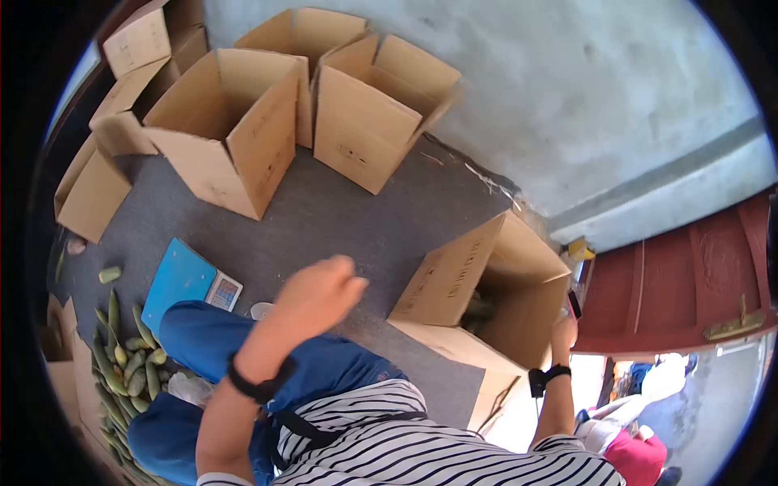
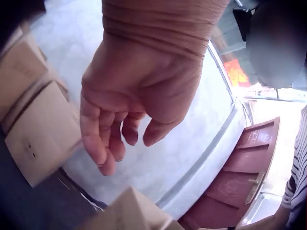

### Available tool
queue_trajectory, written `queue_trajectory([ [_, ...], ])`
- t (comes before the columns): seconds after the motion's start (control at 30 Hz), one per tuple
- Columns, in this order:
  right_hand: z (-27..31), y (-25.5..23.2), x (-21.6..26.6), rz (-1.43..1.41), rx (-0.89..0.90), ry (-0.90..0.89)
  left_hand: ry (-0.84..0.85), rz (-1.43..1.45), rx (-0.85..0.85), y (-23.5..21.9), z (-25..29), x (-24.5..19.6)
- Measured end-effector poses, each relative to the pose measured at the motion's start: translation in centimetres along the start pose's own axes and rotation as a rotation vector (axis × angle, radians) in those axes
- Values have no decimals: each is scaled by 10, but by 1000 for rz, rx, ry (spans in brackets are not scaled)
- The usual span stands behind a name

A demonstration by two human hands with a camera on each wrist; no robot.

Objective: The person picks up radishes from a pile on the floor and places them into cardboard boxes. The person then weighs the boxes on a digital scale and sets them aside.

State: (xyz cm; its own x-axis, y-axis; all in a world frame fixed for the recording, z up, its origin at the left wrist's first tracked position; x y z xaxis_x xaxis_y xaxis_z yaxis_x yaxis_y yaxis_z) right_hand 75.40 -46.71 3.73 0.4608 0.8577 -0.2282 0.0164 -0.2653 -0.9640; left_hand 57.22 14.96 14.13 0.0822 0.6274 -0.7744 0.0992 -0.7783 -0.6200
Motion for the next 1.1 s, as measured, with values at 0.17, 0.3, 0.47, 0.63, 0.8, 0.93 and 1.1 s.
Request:
queue_trajectory([
  [0.17, 48, -155, 162, -498, -365, -531, -172, -93, -118, -61, 86, 38],
  [0.3, 146, -218, 322, -667, -190, -1181, -360, -255, -171, -112, 179, 33],
  [0.47, 264, -232, 444, -617, 80, -1613, -788, -620, -353, -153, 306, 33],
  [0.63, 333, -241, 539, -747, 115, -1828, -941, -788, -475, -144, 393, 48],
  [0.8, 330, -242, 629, -764, -21, -1643, -1013, -802, -504, -142, 396, 45],
  [0.93, 336, -272, 650, -738, -158, -1631, -997, -823, -546, -142, 397, 43],
  [1.1, 388, -290, 685, -814, -317, -1731, -1000, -764, -534, -148, 386, 44],
])
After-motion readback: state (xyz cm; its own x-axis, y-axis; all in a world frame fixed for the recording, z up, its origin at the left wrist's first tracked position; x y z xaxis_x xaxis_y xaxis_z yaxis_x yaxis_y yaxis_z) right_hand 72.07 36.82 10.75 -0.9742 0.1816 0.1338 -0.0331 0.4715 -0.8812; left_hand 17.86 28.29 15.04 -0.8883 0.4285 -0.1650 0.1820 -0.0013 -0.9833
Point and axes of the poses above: each hand's wrist, its own z-axis away from the middle knuckle, its own y-axis out of the palm, x = y × z, the point moved 4 cm from there along -z, towards the middle knuckle, and after that the axes turned 8 degrees about y, right-handed, at the moved point
